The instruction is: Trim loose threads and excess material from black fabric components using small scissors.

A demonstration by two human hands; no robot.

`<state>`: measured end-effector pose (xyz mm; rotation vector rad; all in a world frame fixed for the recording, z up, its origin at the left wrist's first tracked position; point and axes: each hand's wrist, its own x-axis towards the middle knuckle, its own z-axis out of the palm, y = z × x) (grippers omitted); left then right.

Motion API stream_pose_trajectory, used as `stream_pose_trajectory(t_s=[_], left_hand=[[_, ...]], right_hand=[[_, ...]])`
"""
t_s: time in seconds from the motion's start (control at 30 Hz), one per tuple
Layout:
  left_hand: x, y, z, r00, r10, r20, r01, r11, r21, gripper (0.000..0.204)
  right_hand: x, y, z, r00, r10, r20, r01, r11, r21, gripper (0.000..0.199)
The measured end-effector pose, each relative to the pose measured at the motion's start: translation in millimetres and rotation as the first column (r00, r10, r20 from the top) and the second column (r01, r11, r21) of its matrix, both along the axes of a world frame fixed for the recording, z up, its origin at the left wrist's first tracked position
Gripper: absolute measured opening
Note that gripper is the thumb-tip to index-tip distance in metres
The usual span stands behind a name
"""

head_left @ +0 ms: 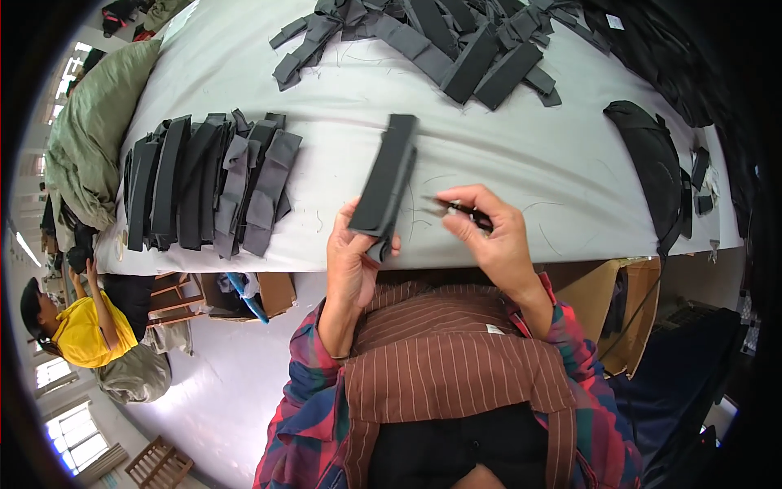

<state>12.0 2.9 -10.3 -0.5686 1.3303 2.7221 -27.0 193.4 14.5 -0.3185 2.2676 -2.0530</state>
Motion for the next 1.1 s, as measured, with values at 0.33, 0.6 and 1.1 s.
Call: stream_pose_trajectory(t_s=[0.33, 0.6, 1.1], left_hand=[[7, 10, -18, 0.984, -0.178, 0.017, 0.176, 0.98, 0.088, 0.033], [-9, -8, 2, 0.99, -0.137, -0.031, 0.141, 0.95, 0.278, 0.058], [-17, 14, -5, 0.956, -0.264, -0.127, 0.229, 0.945, -0.235, 0.045]], right_hand=[[15, -11, -16, 0.902, 0.309, -0.301, -0.178, 0.903, 0.392, 0.033], [10, 0, 0, 0.94, 0.253, -0.231, -0.229, 0.965, 0.125, 0.036], [7, -7, -9, 0.975, 0.182, -0.131, -0.177, 0.983, 0.045, 0.034]])
